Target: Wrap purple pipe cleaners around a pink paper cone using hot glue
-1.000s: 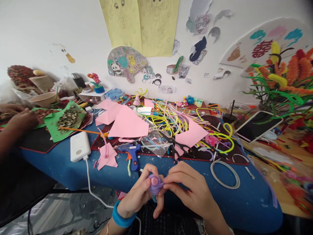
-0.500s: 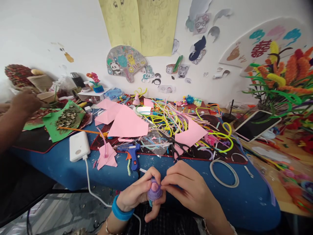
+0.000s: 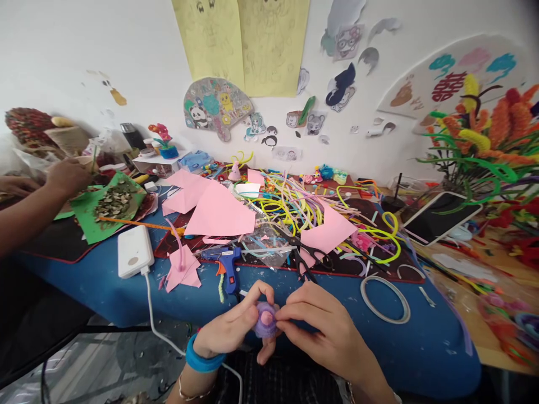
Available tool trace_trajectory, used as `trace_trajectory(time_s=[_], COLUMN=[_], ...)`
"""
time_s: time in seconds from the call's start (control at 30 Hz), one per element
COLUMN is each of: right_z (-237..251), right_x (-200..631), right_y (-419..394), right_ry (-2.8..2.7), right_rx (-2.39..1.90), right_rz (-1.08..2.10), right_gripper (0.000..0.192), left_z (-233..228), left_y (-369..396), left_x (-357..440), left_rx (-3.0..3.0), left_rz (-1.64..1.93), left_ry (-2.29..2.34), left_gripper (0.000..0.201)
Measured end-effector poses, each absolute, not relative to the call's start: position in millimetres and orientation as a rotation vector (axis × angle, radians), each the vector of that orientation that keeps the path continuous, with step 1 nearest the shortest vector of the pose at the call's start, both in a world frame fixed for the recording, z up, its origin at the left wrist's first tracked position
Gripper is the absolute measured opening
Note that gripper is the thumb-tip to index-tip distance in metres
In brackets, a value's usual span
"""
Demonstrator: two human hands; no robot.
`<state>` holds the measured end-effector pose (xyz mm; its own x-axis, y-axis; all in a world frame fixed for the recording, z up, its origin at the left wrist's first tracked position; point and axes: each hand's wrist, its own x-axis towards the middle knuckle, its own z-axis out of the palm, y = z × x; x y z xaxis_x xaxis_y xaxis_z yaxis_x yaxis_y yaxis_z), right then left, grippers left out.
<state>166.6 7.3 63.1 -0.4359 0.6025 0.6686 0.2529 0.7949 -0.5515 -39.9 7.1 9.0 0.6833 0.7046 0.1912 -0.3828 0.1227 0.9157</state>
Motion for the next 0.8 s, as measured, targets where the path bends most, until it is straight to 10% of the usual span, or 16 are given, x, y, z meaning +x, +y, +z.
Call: trace_trajectory(time_s=[0.8], right_z=[38], right_x=[152], right_y=[4], right_ry=[-1.702], right_rx=[-0.868], right_rz=[0.773], right_gripper=[0.012], left_z=[1], left_y=[3], left_x=[-9], left_rx=[1.079], left_rz=[1.151], left_ry=[0.735], left_gripper=[0.049])
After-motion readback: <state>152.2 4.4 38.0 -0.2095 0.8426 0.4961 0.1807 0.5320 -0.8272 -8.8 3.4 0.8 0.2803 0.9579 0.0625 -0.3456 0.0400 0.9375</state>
